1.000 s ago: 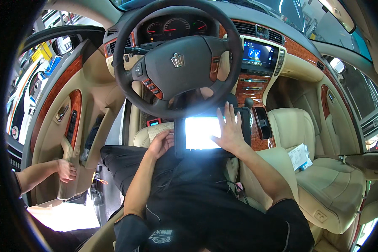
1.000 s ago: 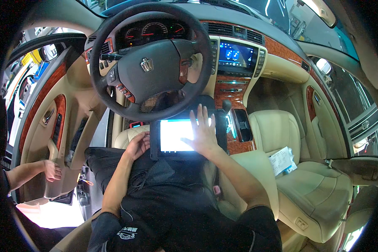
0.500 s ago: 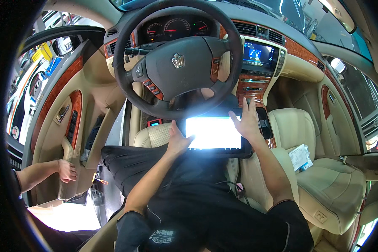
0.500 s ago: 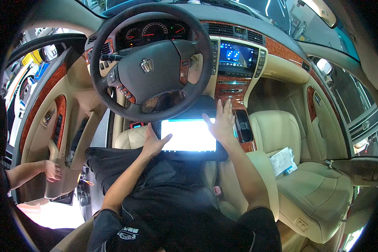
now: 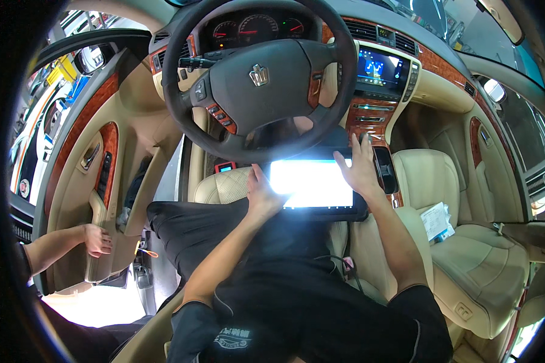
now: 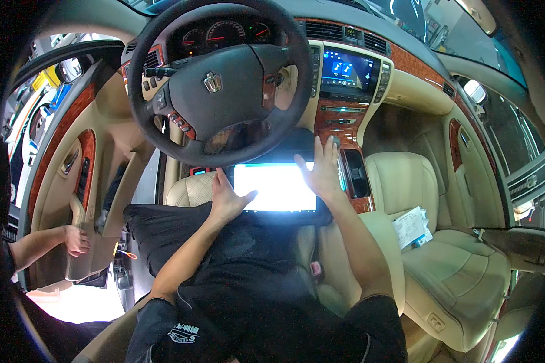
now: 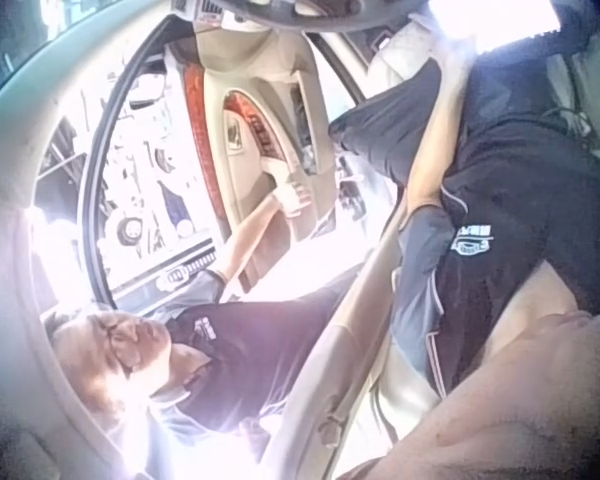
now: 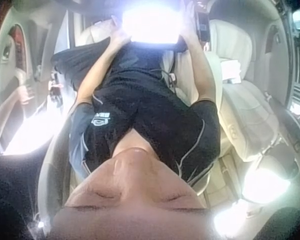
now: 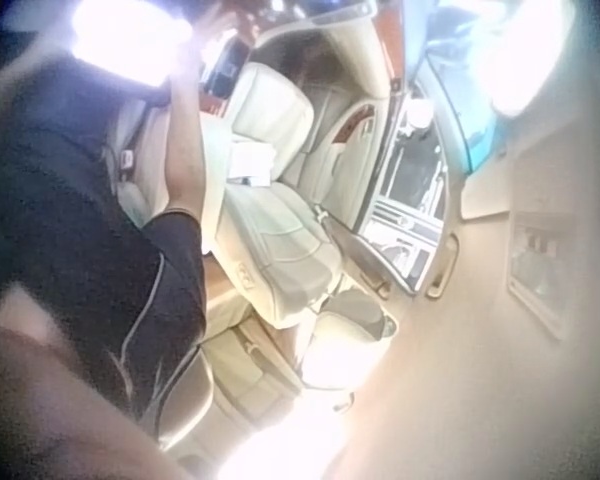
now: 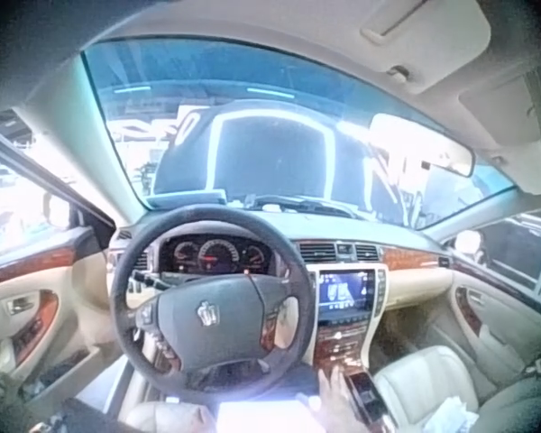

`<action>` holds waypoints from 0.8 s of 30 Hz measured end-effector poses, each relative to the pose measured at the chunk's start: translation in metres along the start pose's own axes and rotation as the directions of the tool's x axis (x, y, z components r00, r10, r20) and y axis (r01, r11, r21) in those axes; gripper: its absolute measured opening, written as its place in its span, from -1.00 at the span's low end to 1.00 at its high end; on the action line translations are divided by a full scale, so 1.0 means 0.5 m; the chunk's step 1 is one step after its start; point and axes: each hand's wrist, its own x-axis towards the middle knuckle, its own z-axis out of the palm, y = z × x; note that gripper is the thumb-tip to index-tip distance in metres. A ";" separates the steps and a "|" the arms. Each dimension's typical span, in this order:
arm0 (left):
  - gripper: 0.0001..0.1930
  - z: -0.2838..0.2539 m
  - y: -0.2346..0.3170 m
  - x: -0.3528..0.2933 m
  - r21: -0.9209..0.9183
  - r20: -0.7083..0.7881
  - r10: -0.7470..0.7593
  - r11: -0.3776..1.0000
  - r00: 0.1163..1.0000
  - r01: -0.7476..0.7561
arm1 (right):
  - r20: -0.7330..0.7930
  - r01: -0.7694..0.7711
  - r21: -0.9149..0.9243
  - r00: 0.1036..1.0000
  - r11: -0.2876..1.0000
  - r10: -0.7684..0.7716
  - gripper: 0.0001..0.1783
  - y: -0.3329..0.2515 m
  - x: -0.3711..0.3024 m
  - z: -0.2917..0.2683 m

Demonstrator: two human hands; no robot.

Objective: Using a diagnostic tablet to check vehicle systems while sitting in the driver's seat.

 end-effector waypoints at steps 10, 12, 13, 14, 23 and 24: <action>0.11 0.011 -0.019 0.002 -0.078 -0.066 0.030 0.996 0.997 -0.036 | 0.043 0.010 0.038 0.999 0.999 -0.012 -0.08 -0.001 -0.001 -0.017; 0.04 0.008 -0.025 0.009 -0.180 -0.118 0.068 0.980 0.991 -0.089 | 0.073 0.001 0.040 0.997 0.999 -0.004 -0.07 0.001 0.000 -0.037; 0.04 0.005 -0.027 0.011 -0.181 -0.118 0.070 0.979 0.991 -0.091 | 0.162 0.024 0.019 0.986 1.000 -0.027 -0.02 0.006 0.000 -0.053; 0.03 -0.001 -0.024 0.010 -0.203 -0.112 0.042 0.977 0.993 -0.064 | 0.250 0.048 -0.002 0.967 0.999 -0.046 0.03 0.010 -0.001 -0.069; -0.01 0.013 -0.008 0.001 -0.115 -0.192 0.087 0.987 0.978 -0.110 | 0.517 0.163 -0.312 0.856 0.936 0.023 0.41 -0.016 -0.025 -0.124; -0.01 0.016 -0.006 0.000 -0.035 -0.229 0.130 0.989 0.965 -0.141 | 0.516 0.163 -0.312 0.856 0.936 0.023 0.41 -0.017 -0.025 -0.122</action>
